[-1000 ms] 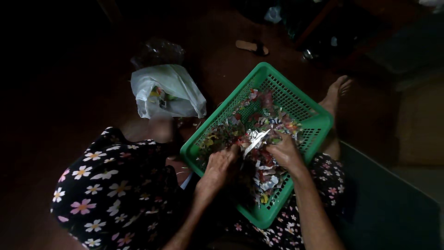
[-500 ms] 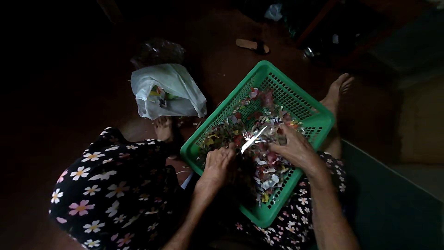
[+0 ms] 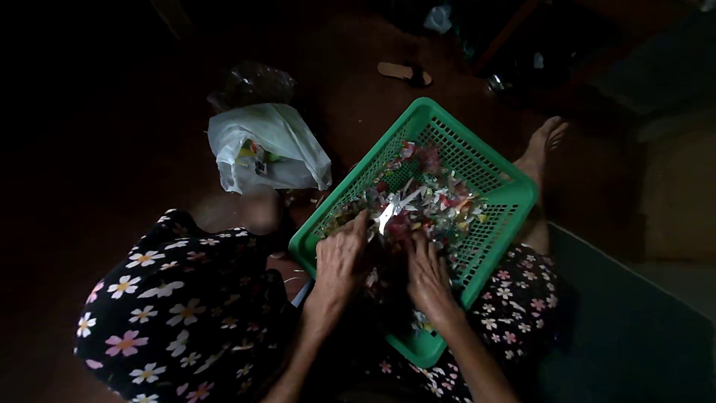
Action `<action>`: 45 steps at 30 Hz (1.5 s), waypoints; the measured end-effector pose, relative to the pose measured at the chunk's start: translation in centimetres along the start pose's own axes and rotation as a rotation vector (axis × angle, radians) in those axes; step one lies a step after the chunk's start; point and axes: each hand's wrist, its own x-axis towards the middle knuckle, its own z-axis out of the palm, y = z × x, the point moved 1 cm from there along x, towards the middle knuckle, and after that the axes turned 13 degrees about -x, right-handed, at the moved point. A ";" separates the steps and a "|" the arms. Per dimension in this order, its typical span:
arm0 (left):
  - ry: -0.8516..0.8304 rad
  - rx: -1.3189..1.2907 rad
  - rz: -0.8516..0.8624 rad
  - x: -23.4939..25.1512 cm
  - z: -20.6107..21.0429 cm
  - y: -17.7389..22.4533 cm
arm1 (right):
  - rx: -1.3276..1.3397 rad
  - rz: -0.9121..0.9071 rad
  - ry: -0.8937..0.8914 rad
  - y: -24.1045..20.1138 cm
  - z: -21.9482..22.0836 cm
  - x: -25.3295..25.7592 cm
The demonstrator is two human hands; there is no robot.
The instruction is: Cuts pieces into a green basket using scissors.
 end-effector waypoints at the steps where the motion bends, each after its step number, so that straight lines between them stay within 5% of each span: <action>1: 0.055 0.003 0.039 -0.1 0.0 0.1 | 0.050 -0.030 0.055 0.3 0.4 0.3; 4: 0.042 0.058 0.025 -0.4 -0.4 0.2 | 0.323 0.033 0.028 2.3 -1.2 2.3; 8: -0.340 0.099 -0.154 -0.8 -0.6 0.2 | 0.474 0.225 0.045 3.9 -3.3 3.2; 11: -0.472 -0.002 -0.121 -0.5 0.9 0.7 | 0.506 0.149 0.187 4.6 -2.5 3.1; 18: -0.113 0.067 0.060 -0.6 3.8 -0.1 | 0.510 0.239 0.074 2.3 -3.6 3.2; 28: -0.460 0.034 -0.149 -0.4 2.0 0.9 | 0.437 0.306 0.053 3.7 -4.1 3.6; 36: -0.189 0.049 -0.046 -0.2 3.8 0.5 | 0.531 0.292 0.034 2.6 -4.0 3.3; 39: -0.214 0.010 -0.063 -0.2 2.9 0.8 | 0.526 0.362 0.060 3.3 -4.7 3.7; 45: -0.578 -0.196 -0.205 0.4 0.3 -0.3 | 0.288 0.141 0.139 6.8 -6.9 3.2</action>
